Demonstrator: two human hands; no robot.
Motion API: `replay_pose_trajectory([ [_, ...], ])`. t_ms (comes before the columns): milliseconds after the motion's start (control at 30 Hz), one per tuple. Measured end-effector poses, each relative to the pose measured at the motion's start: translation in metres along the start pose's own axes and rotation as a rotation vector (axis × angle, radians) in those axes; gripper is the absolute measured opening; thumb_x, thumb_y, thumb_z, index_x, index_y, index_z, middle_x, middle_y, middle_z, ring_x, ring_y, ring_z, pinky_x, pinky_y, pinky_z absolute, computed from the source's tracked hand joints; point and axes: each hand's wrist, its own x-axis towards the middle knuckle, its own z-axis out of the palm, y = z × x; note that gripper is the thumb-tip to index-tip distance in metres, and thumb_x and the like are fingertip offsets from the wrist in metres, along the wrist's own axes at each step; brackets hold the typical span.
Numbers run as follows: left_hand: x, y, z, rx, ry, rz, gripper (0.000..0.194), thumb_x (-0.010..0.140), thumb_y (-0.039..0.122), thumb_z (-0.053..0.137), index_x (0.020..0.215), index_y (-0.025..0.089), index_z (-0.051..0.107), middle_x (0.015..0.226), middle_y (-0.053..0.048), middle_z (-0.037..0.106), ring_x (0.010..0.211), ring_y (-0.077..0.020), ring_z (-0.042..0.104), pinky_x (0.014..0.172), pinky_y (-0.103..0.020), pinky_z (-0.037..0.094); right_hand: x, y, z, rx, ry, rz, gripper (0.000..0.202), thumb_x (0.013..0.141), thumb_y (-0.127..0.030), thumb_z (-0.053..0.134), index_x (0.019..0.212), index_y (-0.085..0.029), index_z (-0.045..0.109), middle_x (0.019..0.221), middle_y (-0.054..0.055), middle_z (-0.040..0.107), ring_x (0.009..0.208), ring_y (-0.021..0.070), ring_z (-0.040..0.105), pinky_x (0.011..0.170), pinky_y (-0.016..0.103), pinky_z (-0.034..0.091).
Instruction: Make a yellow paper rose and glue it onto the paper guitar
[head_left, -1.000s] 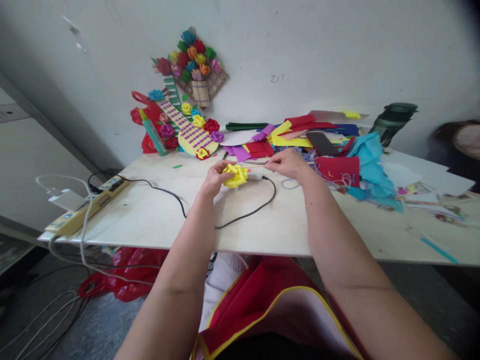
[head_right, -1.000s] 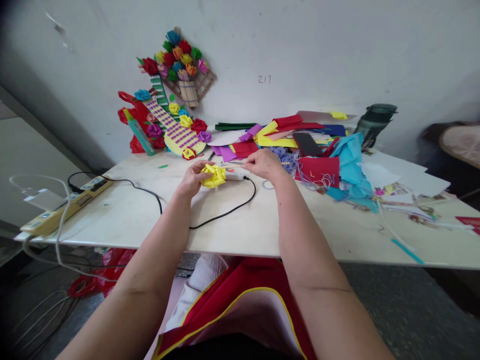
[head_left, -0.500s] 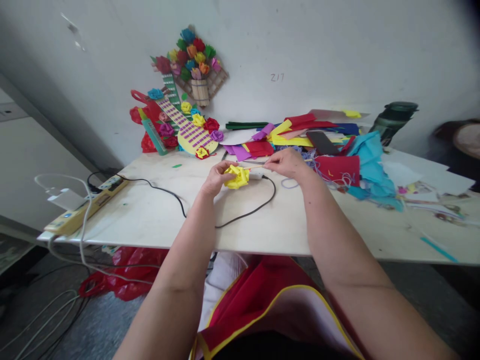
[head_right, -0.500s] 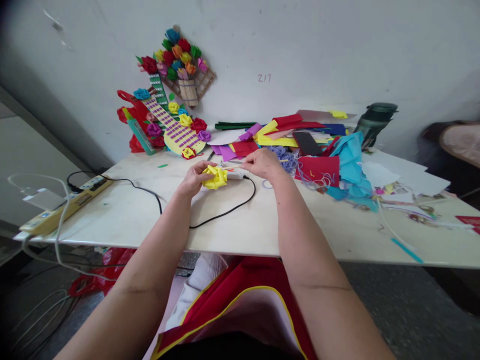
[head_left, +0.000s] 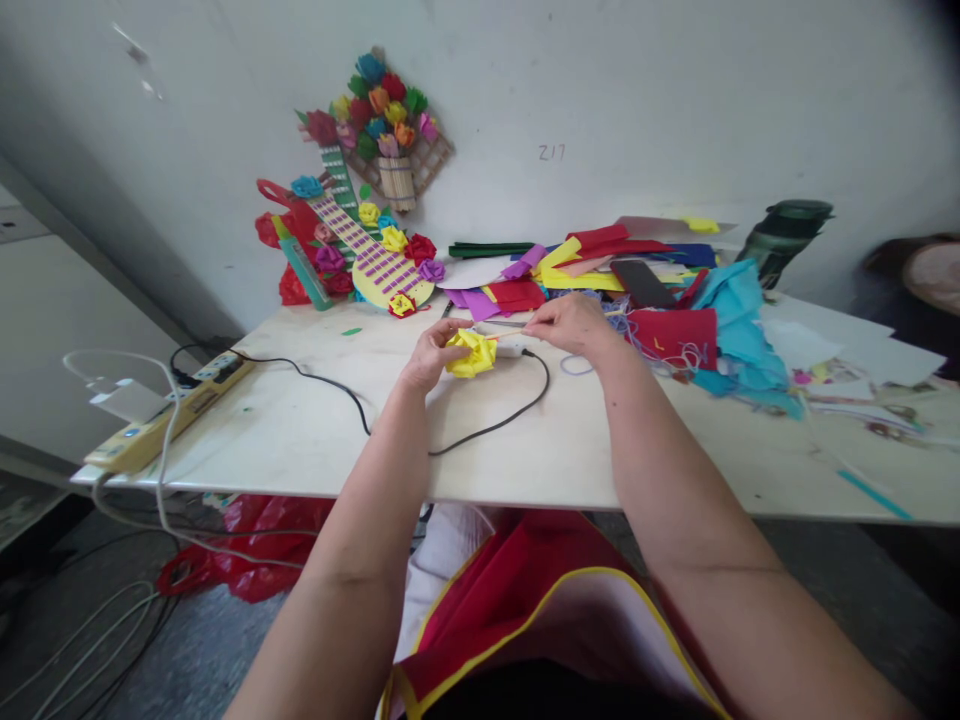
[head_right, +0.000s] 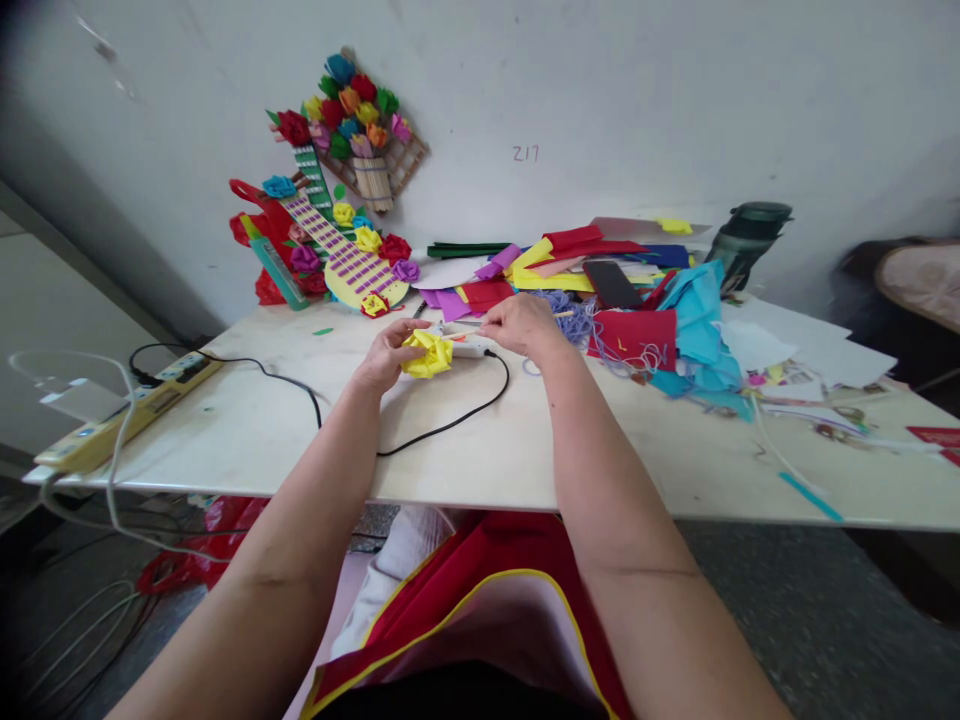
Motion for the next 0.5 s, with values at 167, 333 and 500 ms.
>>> replay_pose_trajectory([
  [167,0.0,0.001,0.0,-0.009,0.008,-0.011,0.051,0.048,0.019,0.077,0.097,0.018,0.066,0.078,0.0,0.068,0.065,-0.0159,0.063,0.062,-0.028,0.052,-0.002,-0.007,-0.003,-0.062,-0.006,-0.004,0.021,0.079,-0.037,0.061,0.079,-0.025,0.079,0.078,0.001,0.074,0.074,0.0181,0.062,0.062,0.029,0.034],
  [333,0.0,0.001,0.002,-0.004,0.016,-0.01,0.05,0.047,0.019,0.077,0.096,0.018,0.066,0.077,0.0,0.067,0.064,-0.0152,0.063,0.062,-0.028,0.051,-0.003,-0.011,-0.005,-0.114,0.003,-0.018,0.022,0.081,-0.037,0.061,0.082,-0.025,0.079,0.082,0.002,0.075,0.077,0.0189,0.063,0.063,0.03,0.033],
  [500,0.001,-0.002,0.002,-0.008,0.046,-0.009,0.048,0.048,0.018,0.075,0.095,0.018,0.065,0.076,0.001,0.067,0.064,-0.0149,0.062,0.061,-0.027,0.051,-0.004,-0.013,-0.006,-0.144,0.021,-0.035,0.021,0.082,-0.036,0.06,0.082,-0.026,0.078,0.086,0.002,0.076,0.08,0.0194,0.063,0.063,0.03,0.031],
])
